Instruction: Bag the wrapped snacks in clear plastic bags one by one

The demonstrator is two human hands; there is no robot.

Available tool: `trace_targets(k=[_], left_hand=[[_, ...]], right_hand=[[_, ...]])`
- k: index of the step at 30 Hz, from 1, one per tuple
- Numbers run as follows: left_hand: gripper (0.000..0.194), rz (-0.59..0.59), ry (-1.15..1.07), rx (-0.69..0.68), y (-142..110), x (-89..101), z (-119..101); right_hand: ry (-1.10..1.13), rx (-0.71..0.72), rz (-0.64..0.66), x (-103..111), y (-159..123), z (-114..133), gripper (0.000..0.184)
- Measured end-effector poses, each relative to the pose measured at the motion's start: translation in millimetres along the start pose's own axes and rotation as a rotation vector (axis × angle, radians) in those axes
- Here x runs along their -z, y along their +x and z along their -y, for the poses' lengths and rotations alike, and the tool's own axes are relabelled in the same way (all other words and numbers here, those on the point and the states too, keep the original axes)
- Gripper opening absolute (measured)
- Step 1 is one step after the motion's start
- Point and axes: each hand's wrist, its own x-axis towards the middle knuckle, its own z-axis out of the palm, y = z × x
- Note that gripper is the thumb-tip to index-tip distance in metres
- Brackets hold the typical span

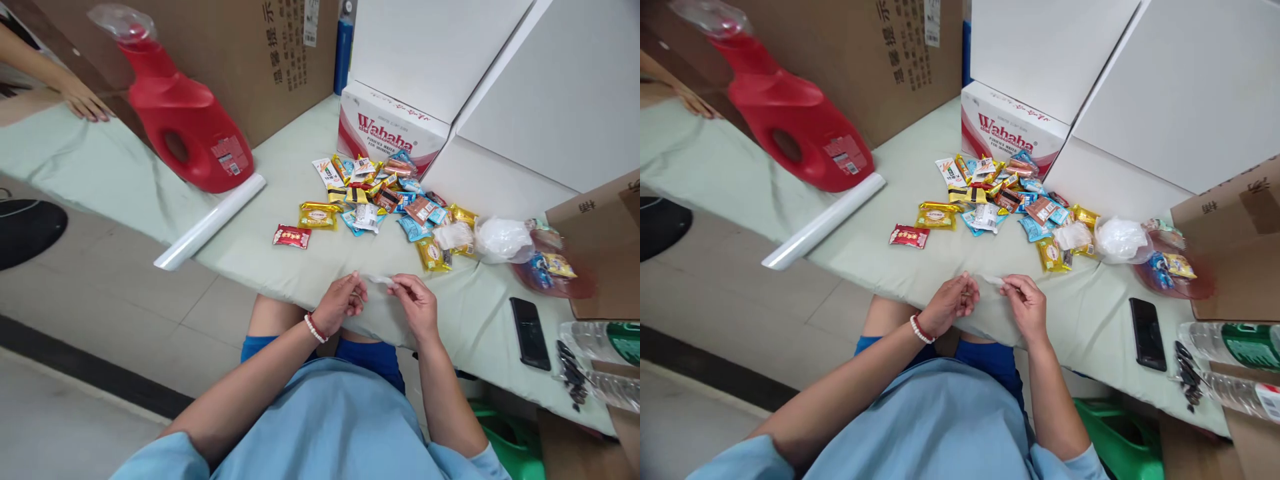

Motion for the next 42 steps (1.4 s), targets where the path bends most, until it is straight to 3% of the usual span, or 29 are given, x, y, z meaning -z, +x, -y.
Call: trace_targets(k=[3, 5, 10, 16, 21, 22, 25, 27, 33, 37, 42], left_hand=[[0.053, 0.029, -0.016, 0.002, -1, -7.0, -6], [0.051, 0.019, 0.018, -0.039, 0, -7.4, -5], [0.047, 0.007, 0.177, -0.106, -2, -3.9, 3], [0.044, 0.139, 0.336, -0.207, -7, -0.5, 10], [0.045, 0.091, 0.356, -0.194, -10, 9.4, 11], [0.045, 0.090, 0.372, -0.199, -11, 9.9, 10], [0.044, 0.124, 0.388, -0.239, -13, 6.5, 8], [0.043, 0.122, 0.356, -0.251, -13, 3.6, 8], [0.042, 0.086, 0.372, -0.208, -15, 14.1, 2], [0.040, 0.077, 0.390, -0.230, -19, 18.3, -2], [0.044, -0.017, 0.403, -0.180, -14, 6.7, 2]], right_hand=[[-0.163, 0.142, 0.065, 1, -11, -2, 0.015], [-0.192, 0.154, 0.099, 2, -16, -6, 0.016], [-0.088, 0.083, 0.152, 3, -22, -8, 0.025], [-0.036, -0.095, 0.193, -10, -18, -5, 0.025], [0.145, -0.237, -0.018, -10, -17, -9, 0.033], [0.161, -0.234, 0.007, -10, -18, -7, 0.032], [0.188, -0.221, 0.237, -16, -20, -3, 0.038], [0.212, -0.253, 0.280, -20, -20, -2, 0.038], [0.300, -0.352, -0.060, -7, -13, -11, 0.036], [0.342, -0.355, -0.087, 3, -13, -10, 0.034], [0.266, -0.355, -0.059, -7, -19, -4, 0.037]])
